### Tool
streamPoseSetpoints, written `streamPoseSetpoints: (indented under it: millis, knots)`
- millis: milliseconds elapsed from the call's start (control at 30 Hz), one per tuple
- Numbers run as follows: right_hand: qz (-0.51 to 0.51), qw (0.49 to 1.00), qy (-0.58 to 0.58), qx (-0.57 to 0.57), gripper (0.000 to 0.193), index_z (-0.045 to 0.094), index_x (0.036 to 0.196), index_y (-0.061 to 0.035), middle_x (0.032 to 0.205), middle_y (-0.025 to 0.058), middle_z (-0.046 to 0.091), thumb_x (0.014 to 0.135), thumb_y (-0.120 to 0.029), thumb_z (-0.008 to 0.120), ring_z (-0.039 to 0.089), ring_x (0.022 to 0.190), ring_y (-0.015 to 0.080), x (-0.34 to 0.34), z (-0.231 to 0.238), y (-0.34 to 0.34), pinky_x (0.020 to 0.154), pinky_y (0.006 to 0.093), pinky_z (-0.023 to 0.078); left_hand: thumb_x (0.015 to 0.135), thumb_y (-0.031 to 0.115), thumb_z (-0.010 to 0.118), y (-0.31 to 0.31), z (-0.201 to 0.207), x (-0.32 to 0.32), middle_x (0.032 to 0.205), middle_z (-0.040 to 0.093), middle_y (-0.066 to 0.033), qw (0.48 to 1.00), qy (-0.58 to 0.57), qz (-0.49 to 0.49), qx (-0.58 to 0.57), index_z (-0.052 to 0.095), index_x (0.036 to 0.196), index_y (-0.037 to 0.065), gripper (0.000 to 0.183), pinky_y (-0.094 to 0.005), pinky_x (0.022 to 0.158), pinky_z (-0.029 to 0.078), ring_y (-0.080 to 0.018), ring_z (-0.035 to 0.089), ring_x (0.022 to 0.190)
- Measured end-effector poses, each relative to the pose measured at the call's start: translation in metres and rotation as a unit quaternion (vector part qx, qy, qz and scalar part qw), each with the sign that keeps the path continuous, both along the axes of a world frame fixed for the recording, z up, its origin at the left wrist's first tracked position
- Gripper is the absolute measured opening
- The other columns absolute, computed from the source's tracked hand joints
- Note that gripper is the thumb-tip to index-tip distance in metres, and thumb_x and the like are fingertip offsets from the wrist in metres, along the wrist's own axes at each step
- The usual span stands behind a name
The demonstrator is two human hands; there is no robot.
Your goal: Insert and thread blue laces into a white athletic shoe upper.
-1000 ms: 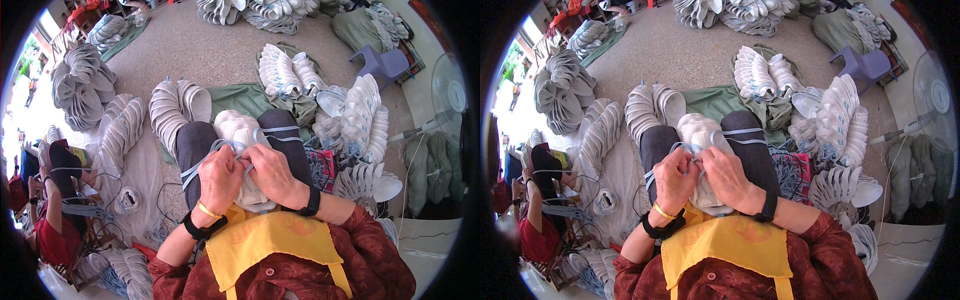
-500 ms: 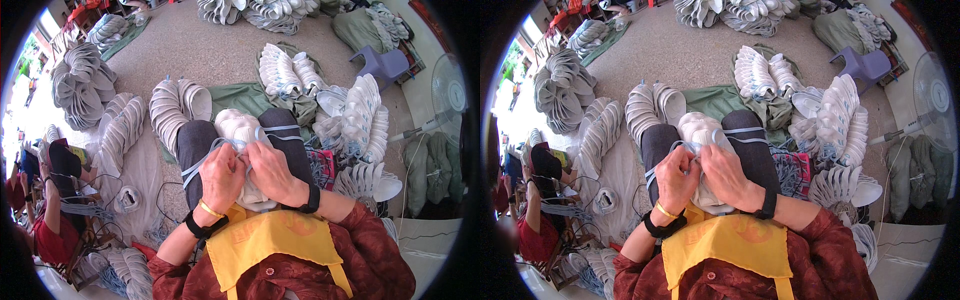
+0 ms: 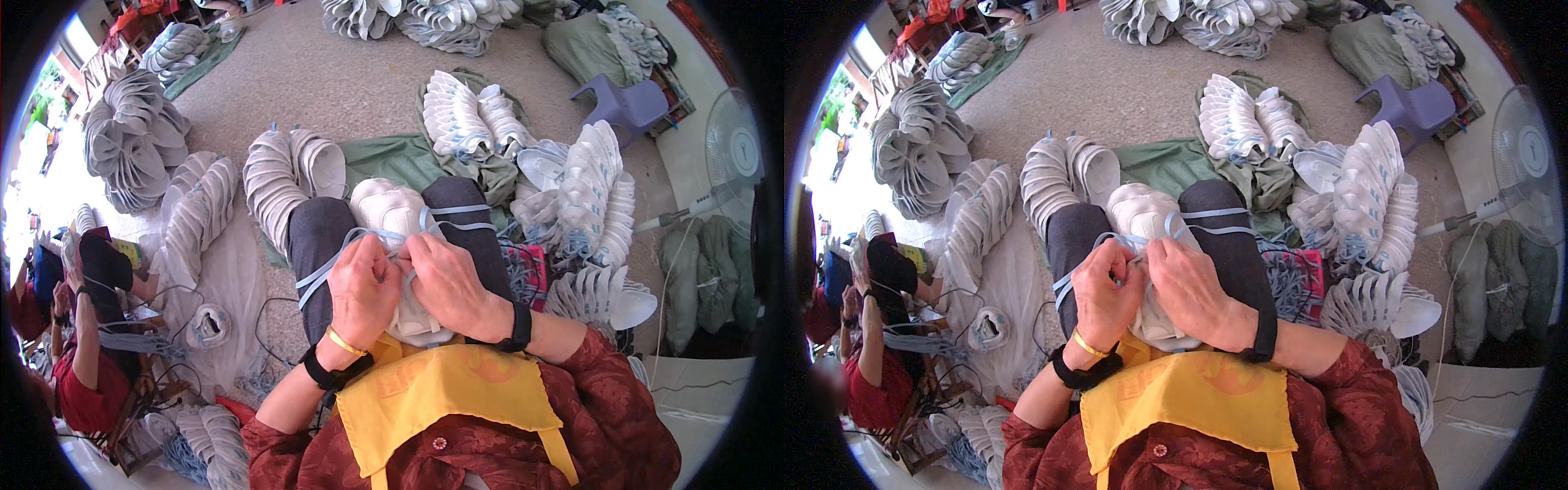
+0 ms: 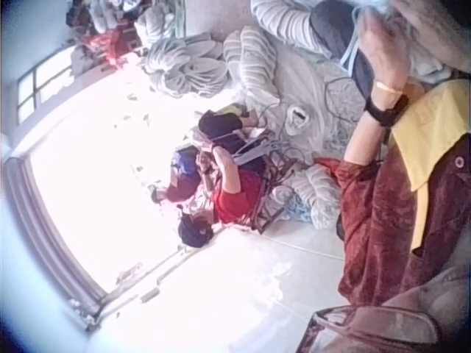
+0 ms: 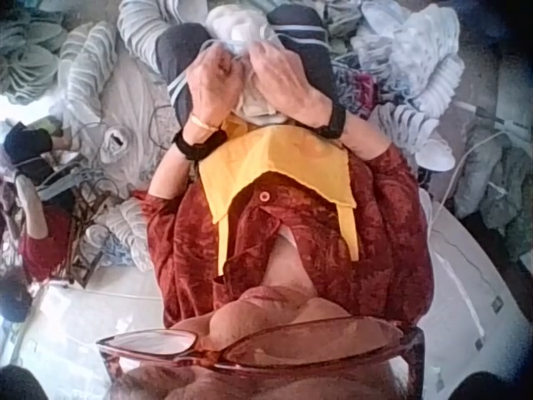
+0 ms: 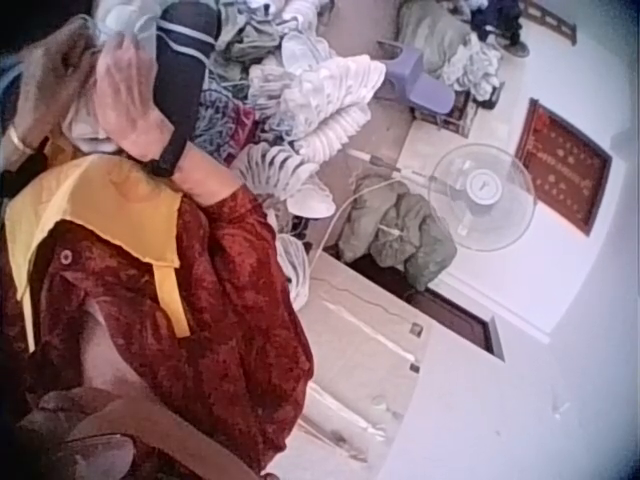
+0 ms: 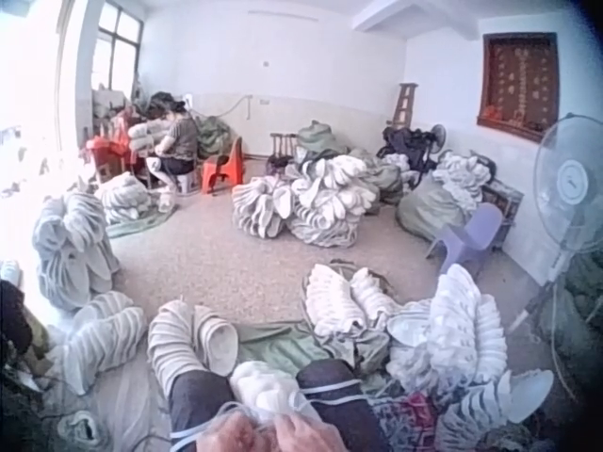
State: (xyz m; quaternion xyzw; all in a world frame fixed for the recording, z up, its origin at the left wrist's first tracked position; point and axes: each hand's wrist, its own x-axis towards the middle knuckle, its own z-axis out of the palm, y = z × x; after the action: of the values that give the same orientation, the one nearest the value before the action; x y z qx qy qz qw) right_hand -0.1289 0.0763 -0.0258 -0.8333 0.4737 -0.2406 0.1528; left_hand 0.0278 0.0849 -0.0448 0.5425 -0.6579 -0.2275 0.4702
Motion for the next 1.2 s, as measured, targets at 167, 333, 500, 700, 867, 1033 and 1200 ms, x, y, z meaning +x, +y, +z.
streamPoseSetpoints:
  millis: [167,333,500,700,867,1033,1200]
  knots:
    - [0.011,0.999,0.026,-0.021,0.015,0.055,0.096,-0.0014,0.088,0.0172,0.062,0.083,0.002,0.063,0.065,0.082,0.0393,0.001,-0.002,-0.003,0.070,0.0467,0.053,0.074,-0.003,0.069,-0.001,-0.003,-0.002,0.068,0.051,-0.0115,1.000,0.013,0.009,0.000,0.048,0.076,0.003,0.023,-0.0447,0.056,0.043,-0.0345,0.053,0.060]
    - [-0.012,1.000,0.016,0.001,0.013,0.054,0.097,-0.0007,0.088,0.0200,0.062,0.087,-0.001,0.062,0.065,0.083,0.0415,0.005,-0.008,-0.008,0.070,0.0482,0.053,0.074,-0.005,0.069,0.000,-0.002,-0.008,0.071,0.049,-0.0114,1.000,0.002,0.028,-0.009,0.048,0.078,0.003,0.024,-0.0444,0.057,0.044,-0.0349,0.054,0.063]
    - [-0.014,0.999,0.036,0.022,0.022,0.054,0.098,0.0029,0.089,0.0231,0.064,0.080,-0.003,0.066,0.067,0.083,0.0404,0.004,-0.008,-0.013,0.073,0.0468,0.055,0.075,-0.008,0.068,-0.001,-0.007,-0.012,0.073,0.051,-0.0117,0.998,-0.019,0.042,-0.044,0.049,0.079,0.001,0.021,-0.0380,0.060,0.045,-0.0306,0.054,0.064]
    - [-0.014,0.996,-0.057,0.066,0.012,0.053,0.093,0.0016,0.086,0.0245,0.064,0.083,0.003,0.060,0.063,0.087,0.0474,-0.002,-0.007,-0.017,0.073,0.0541,0.049,0.075,-0.008,0.068,0.001,-0.006,-0.014,0.073,0.052,-0.0118,0.998,-0.026,0.043,-0.034,0.050,0.081,0.001,0.021,-0.0377,0.056,0.044,-0.0292,0.054,0.063]
    - [0.017,0.994,-0.061,0.085,0.014,0.055,0.094,0.0026,0.084,0.0240,0.065,0.081,0.002,0.061,0.063,0.085,0.0473,-0.021,0.007,-0.007,0.072,0.0541,0.049,0.075,-0.007,0.065,-0.001,-0.004,-0.014,0.075,0.051,-0.0136,0.999,-0.010,0.037,-0.001,0.050,0.083,0.002,0.019,-0.0446,0.059,0.045,-0.0354,0.056,0.067]
    - [0.046,0.955,-0.095,0.278,0.016,0.063,0.091,0.0003,0.072,0.0153,0.065,0.089,-0.013,0.073,0.067,0.067,0.0303,-0.053,0.071,0.011,0.063,0.0398,0.049,0.075,-0.007,0.064,-0.002,-0.001,-0.010,0.075,0.051,-0.0142,0.999,-0.011,0.024,-0.021,0.050,0.083,0.002,0.019,-0.0442,0.060,0.045,-0.0355,0.056,0.067]
    - [0.089,0.900,-0.114,0.411,0.016,0.064,0.098,0.0008,0.079,0.0023,0.063,0.095,-0.013,0.072,0.059,0.076,0.0066,-0.094,0.154,0.031,0.066,0.0273,0.048,0.076,-0.008,0.063,0.000,-0.002,-0.002,0.080,0.052,-0.0144,1.000,-0.003,0.009,-0.019,0.052,0.086,0.002,0.018,-0.0431,0.063,0.046,-0.0349,0.056,0.073]
